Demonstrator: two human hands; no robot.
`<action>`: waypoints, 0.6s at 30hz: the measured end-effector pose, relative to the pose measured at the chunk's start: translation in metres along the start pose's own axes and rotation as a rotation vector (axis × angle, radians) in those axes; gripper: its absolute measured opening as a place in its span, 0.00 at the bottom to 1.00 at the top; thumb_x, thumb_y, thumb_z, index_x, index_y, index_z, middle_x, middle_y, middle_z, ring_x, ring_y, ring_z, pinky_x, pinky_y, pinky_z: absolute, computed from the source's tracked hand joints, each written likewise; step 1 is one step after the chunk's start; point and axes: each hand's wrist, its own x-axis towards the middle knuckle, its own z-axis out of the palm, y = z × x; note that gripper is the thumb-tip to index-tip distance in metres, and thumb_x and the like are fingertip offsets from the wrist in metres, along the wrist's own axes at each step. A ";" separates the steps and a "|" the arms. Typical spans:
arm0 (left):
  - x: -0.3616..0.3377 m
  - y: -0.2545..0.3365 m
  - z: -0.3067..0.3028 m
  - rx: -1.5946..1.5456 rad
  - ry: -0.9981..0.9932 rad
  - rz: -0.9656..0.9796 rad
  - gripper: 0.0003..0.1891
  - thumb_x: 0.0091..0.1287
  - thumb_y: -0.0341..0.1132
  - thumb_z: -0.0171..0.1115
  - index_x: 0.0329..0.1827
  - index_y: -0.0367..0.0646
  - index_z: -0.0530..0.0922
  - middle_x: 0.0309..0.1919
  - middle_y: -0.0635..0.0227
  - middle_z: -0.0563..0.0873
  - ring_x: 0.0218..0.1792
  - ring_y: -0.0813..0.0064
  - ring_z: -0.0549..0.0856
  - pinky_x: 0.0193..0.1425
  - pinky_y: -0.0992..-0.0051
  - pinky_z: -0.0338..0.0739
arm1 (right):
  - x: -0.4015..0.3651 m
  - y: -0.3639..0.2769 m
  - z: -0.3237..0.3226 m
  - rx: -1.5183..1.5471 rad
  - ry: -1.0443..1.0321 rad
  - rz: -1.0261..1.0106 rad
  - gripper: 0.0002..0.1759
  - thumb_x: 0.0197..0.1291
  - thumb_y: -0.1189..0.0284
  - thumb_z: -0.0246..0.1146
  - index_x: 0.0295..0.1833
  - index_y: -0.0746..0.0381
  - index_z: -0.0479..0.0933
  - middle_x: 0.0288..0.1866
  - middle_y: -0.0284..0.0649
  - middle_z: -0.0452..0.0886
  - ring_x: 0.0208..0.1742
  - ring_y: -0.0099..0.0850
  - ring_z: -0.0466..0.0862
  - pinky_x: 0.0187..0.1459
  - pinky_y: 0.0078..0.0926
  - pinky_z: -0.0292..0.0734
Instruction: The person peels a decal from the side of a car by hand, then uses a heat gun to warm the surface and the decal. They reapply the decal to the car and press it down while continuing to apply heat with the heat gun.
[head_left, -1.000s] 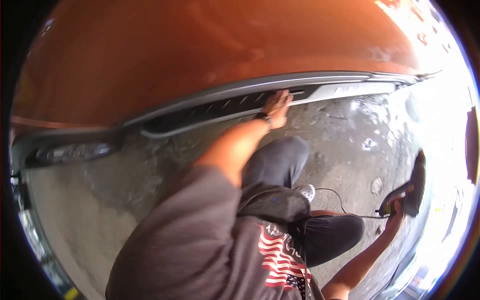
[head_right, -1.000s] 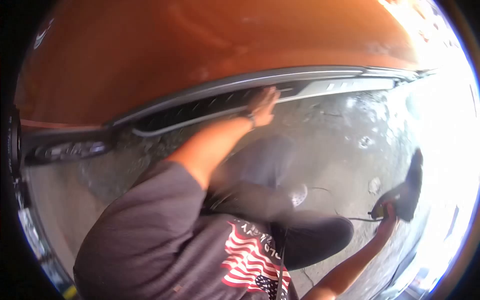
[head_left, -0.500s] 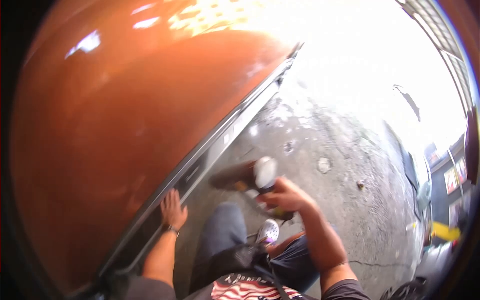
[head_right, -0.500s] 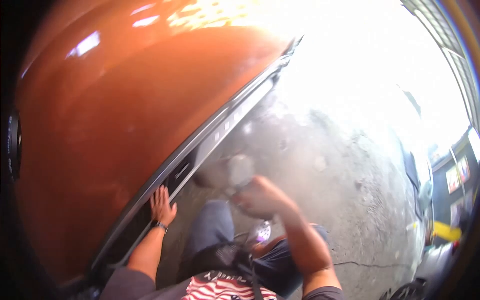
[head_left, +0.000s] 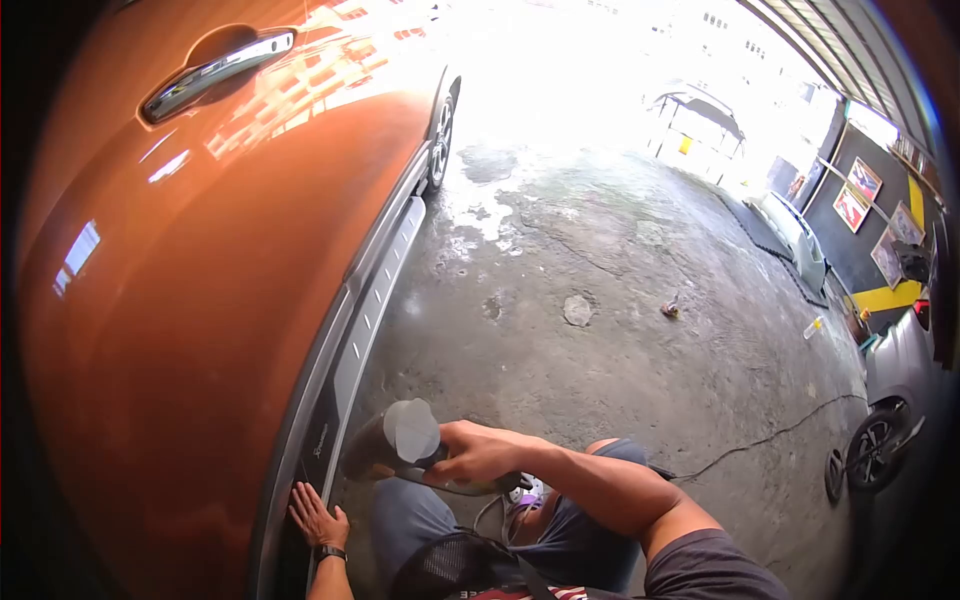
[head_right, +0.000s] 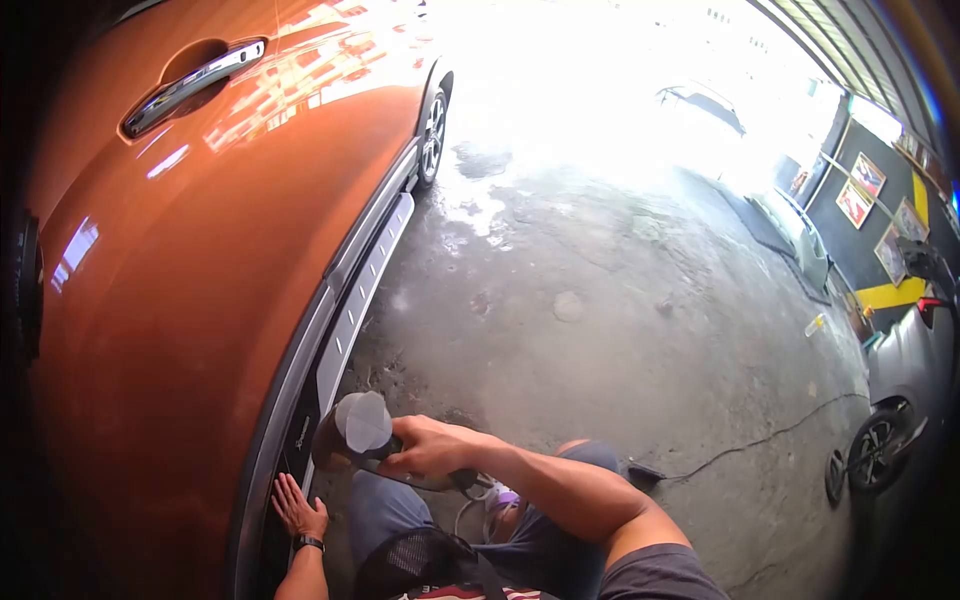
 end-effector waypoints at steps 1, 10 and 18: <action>0.001 0.001 0.003 0.000 0.003 0.005 0.53 0.62 0.44 0.69 0.88 0.40 0.50 0.89 0.57 0.52 0.87 0.56 0.54 0.89 0.49 0.48 | -0.002 0.001 -0.002 0.000 0.005 -0.002 0.25 0.65 0.63 0.71 0.62 0.67 0.77 0.42 0.41 0.86 0.37 0.28 0.85 0.42 0.30 0.80; -0.003 0.001 -0.004 0.008 0.008 -0.011 0.52 0.61 0.44 0.69 0.88 0.41 0.51 0.88 0.58 0.54 0.87 0.57 0.54 0.89 0.50 0.48 | -0.011 0.021 0.005 -0.310 0.316 -0.125 0.24 0.66 0.61 0.70 0.61 0.65 0.78 0.41 0.46 0.88 0.39 0.36 0.87 0.46 0.36 0.81; -0.001 0.002 -0.007 -0.001 -0.027 -0.031 0.53 0.62 0.43 0.69 0.88 0.41 0.51 0.88 0.59 0.54 0.88 0.58 0.53 0.89 0.50 0.47 | -0.016 0.019 -0.006 -0.161 0.107 -0.092 0.26 0.66 0.61 0.70 0.63 0.66 0.78 0.47 0.48 0.88 0.47 0.37 0.87 0.52 0.37 0.81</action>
